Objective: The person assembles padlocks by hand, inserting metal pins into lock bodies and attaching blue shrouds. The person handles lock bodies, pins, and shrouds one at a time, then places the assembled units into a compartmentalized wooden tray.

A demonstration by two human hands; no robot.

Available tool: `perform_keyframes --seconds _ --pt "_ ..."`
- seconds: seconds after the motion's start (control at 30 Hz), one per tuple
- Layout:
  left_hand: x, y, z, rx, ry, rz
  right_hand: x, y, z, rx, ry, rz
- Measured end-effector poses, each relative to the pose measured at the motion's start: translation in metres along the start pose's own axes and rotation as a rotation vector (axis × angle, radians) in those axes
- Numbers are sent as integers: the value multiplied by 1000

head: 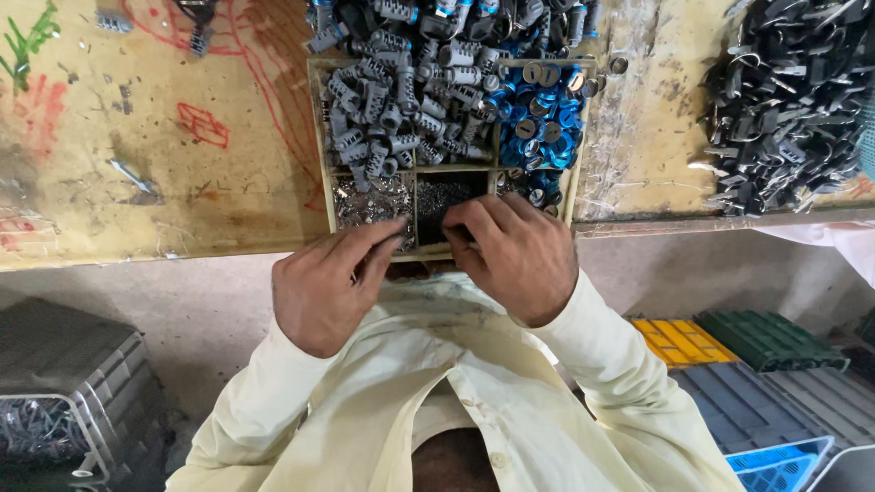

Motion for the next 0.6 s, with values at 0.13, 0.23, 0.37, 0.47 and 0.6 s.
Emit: perform_keyframes --seconds 0.13,0.23,0.37,0.47,0.6 --pt "1 -2 -6 -13 -45 10 5 -5 4 -36 66 -57" --pt "12 -2 -9 69 99 -273 5 -7 7 2 55 -42" --pt "18 -8 -9 328 236 -1044 -2 1 1 0 13 40" --pt "6 -6 -4 -1 86 -457 -8 4 -7 -18 17 218" --pt "-7 -12 5 -23 -34 -290 -18 -6 -13 -26 -45 402"
Point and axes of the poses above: each hand's wrist, its own z-axis towards the middle knuckle, its own y-axis out of the back of the hand, x = y × z, the point moved 4 cm from there along z, towards the middle knuckle, and after that the axes turned 4 degrees about x, right-handed, at the moved point
